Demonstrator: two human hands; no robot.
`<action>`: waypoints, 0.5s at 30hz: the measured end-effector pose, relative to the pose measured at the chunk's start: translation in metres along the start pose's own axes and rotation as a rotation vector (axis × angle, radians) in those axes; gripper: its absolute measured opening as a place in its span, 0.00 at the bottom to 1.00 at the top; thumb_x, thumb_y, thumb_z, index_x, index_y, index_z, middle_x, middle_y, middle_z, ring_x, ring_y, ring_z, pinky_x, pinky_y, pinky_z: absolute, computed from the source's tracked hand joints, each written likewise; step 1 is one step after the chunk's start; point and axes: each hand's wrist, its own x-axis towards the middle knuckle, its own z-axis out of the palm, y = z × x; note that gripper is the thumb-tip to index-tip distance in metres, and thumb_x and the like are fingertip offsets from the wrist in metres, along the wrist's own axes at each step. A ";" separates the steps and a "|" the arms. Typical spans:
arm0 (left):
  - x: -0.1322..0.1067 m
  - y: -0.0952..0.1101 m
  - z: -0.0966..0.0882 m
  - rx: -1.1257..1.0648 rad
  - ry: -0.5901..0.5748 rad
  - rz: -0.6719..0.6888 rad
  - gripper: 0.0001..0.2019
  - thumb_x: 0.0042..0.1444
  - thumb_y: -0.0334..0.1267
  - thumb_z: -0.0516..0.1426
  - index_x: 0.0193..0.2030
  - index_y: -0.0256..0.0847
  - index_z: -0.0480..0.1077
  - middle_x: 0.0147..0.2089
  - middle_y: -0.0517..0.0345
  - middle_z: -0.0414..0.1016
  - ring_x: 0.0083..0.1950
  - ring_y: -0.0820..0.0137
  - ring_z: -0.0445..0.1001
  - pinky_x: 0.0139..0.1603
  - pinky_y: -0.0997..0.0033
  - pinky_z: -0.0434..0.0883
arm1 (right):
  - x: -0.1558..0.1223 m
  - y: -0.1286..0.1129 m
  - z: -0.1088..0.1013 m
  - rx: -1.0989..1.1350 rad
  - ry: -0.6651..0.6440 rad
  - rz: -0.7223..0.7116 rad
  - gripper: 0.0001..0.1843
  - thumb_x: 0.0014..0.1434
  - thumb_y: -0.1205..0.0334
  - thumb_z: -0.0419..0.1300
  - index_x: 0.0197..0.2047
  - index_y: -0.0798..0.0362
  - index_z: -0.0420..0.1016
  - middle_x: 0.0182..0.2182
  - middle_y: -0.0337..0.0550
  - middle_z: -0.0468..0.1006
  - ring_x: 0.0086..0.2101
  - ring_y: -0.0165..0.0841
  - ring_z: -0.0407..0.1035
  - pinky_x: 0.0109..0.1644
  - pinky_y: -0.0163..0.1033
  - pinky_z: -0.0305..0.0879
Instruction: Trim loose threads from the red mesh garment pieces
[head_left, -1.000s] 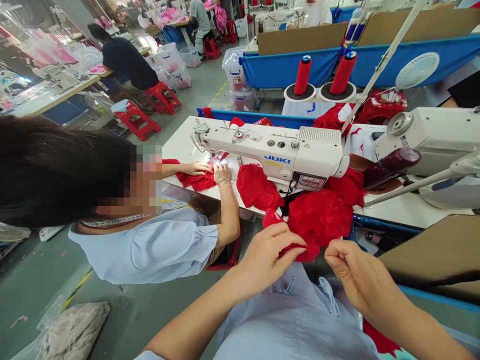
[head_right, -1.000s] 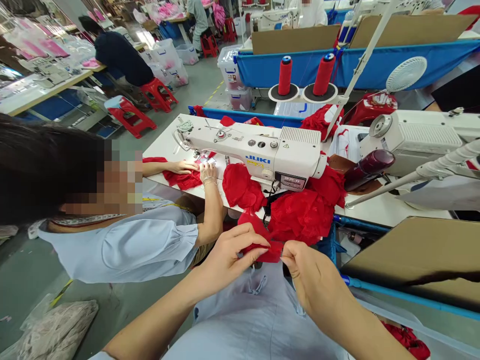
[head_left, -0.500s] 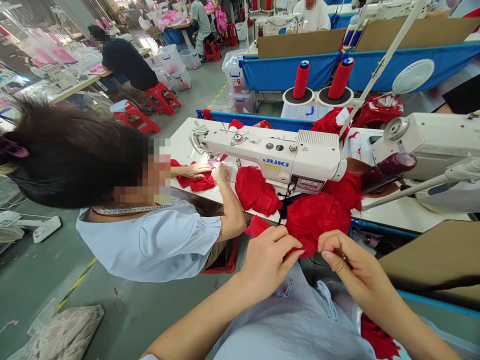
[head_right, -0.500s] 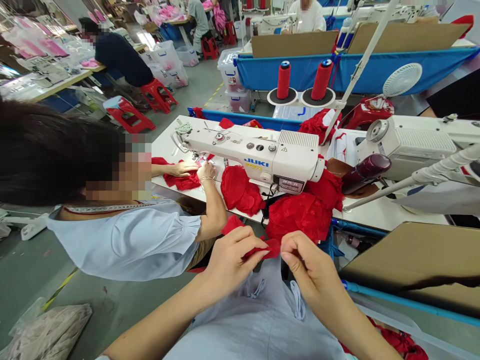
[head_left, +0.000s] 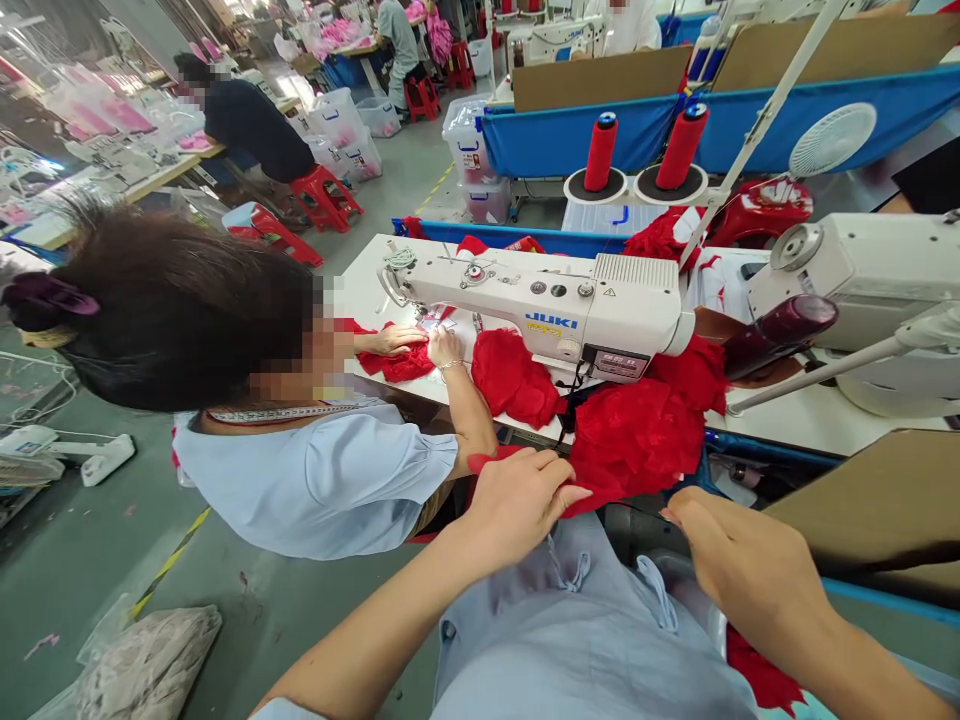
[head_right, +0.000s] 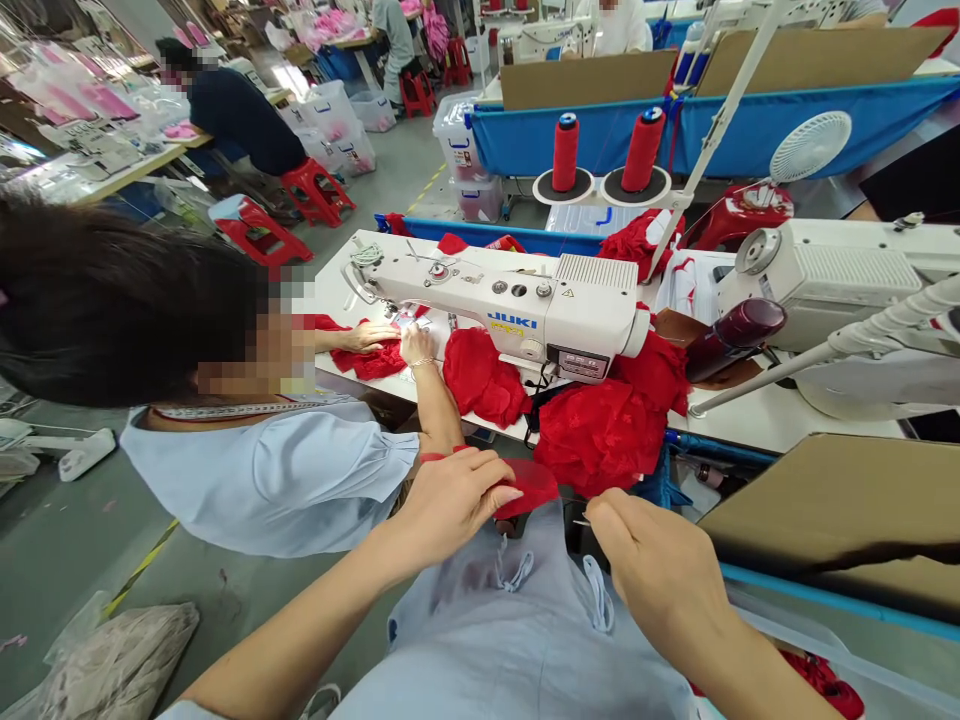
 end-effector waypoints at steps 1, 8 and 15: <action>0.000 -0.001 0.001 0.042 -0.020 0.003 0.17 0.66 0.48 0.49 0.37 0.42 0.73 0.36 0.59 0.77 0.36 0.68 0.71 0.28 0.69 0.55 | -0.002 0.001 0.001 -0.004 -0.015 -0.001 0.14 0.53 0.78 0.47 0.26 0.50 0.62 0.20 0.37 0.70 0.18 0.30 0.63 0.23 0.37 0.46; -0.004 -0.008 -0.006 0.091 -0.046 0.070 0.16 0.64 0.50 0.51 0.35 0.41 0.71 0.32 0.58 0.72 0.36 0.66 0.66 0.33 0.67 0.58 | -0.025 0.014 0.023 -0.033 -0.114 -0.007 0.15 0.51 0.80 0.45 0.26 0.50 0.61 0.20 0.37 0.66 0.20 0.32 0.63 0.24 0.37 0.47; -0.006 -0.014 0.011 -0.108 0.143 0.075 0.06 0.62 0.33 0.54 0.38 0.40 0.72 0.41 0.54 0.61 0.41 0.67 0.63 0.38 0.69 0.64 | -0.026 0.011 0.031 0.373 -0.210 0.173 0.17 0.69 0.60 0.43 0.33 0.50 0.68 0.23 0.39 0.72 0.21 0.32 0.66 0.25 0.35 0.55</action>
